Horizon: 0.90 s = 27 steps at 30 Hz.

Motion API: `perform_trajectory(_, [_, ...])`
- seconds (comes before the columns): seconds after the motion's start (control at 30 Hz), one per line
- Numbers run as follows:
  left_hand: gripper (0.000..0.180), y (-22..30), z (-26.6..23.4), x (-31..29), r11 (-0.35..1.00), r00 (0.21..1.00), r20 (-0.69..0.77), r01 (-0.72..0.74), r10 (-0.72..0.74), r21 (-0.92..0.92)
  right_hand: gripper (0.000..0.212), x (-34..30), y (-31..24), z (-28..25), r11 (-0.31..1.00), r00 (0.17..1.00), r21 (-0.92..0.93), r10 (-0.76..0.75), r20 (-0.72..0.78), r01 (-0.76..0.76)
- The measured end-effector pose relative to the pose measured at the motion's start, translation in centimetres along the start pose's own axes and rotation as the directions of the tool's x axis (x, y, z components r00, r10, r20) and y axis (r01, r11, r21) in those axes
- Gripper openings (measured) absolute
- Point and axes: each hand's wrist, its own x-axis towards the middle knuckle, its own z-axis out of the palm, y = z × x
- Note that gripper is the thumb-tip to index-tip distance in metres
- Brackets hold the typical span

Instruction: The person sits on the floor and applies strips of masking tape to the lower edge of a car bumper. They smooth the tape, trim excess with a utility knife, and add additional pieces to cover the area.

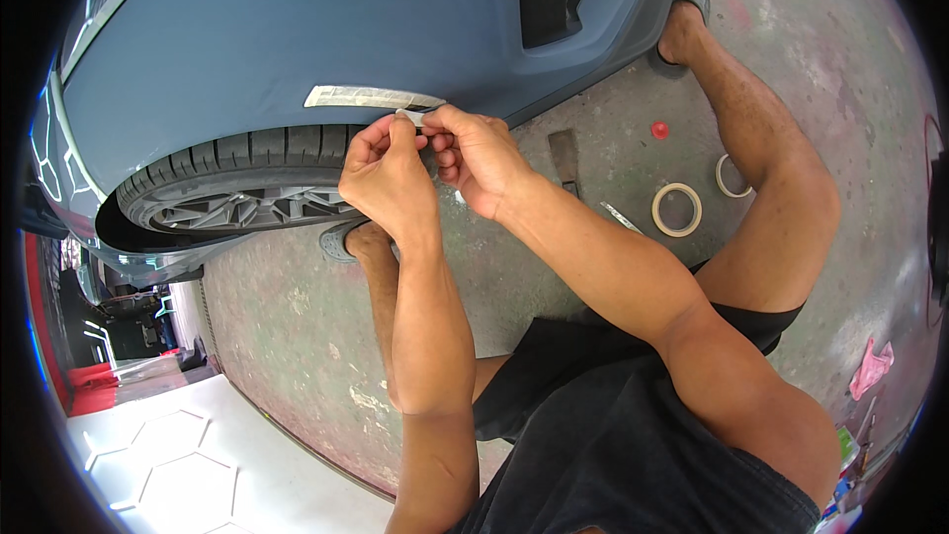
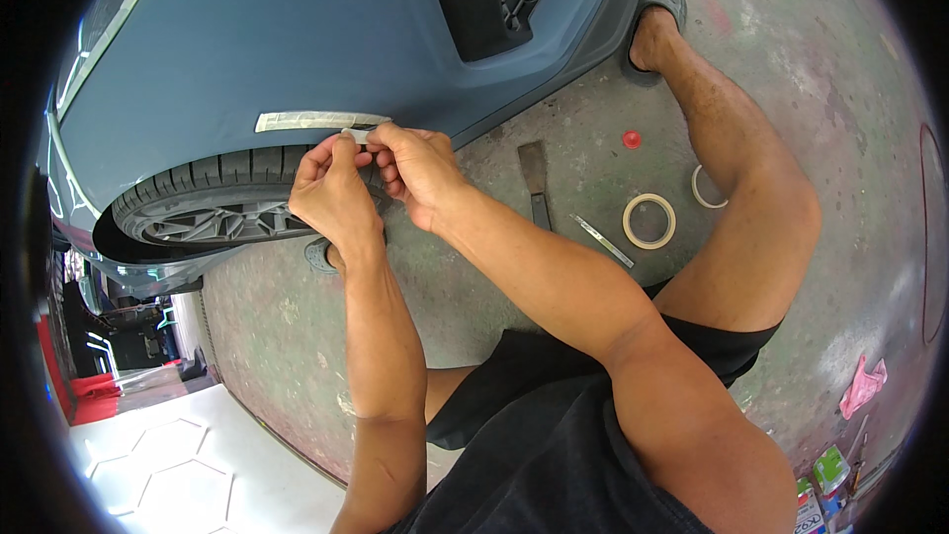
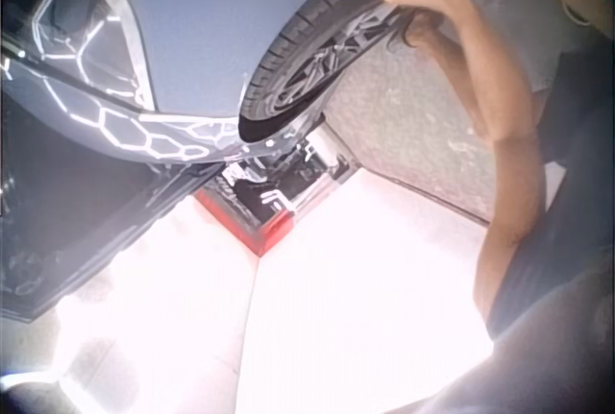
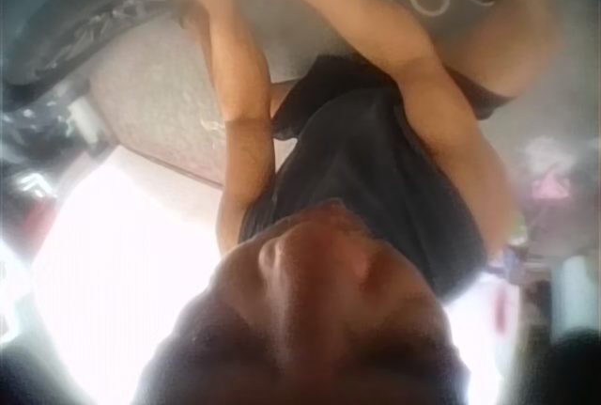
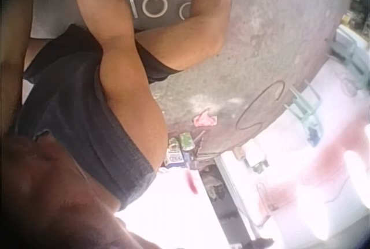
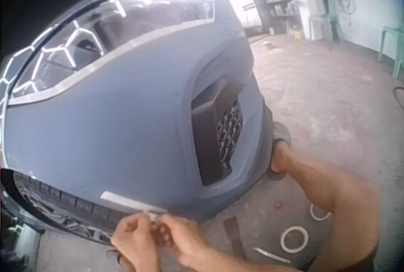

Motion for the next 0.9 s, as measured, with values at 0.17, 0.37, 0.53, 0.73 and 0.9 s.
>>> perform_trajectory(0.17, [0.013,-0.02,0.01,-0.02,1.0,1.0,0.018,0.014,-0.014,-0.002,0.017,0.06,-0.04,-0.04,1.0,1.0,-0.006,0.001,-0.004,-0.001])
perform_trajectory(0.37, [0.014,-0.68,-0.02,0.2,0.999,0.999,0.046,0.019,-0.018,-0.031,0.017,0.09,-0.1,-0.09,1.0,1.0,-0.01,0.004,0.007,-0.004])
perform_trajectory(0.53, [0.014,-0.56,0.04,0.09,0.999,0.999,0.036,0.041,-0.04,-0.016,0.016,-0.07,-0.26,-0.16,1.0,1.0,-0.012,-0.001,-0.006,0.001])
perform_trajectory(0.73, [0.015,-0.37,0.06,-0.15,0.998,0.998,0.033,0.048,-0.048,-0.027,0.016,0.03,-0.17,-0.3,1.0,1.0,-0.002,0.001,0.011,-0.001])
perform_trajectory(0.9, [0.015,-0.4,-0.02,-0.12,0.998,0.998,0.041,0.049,-0.048,-0.038,0.015,0.07,-0.05,-0.24,1.0,1.0,-0.005,0.006,0.013,-0.006])
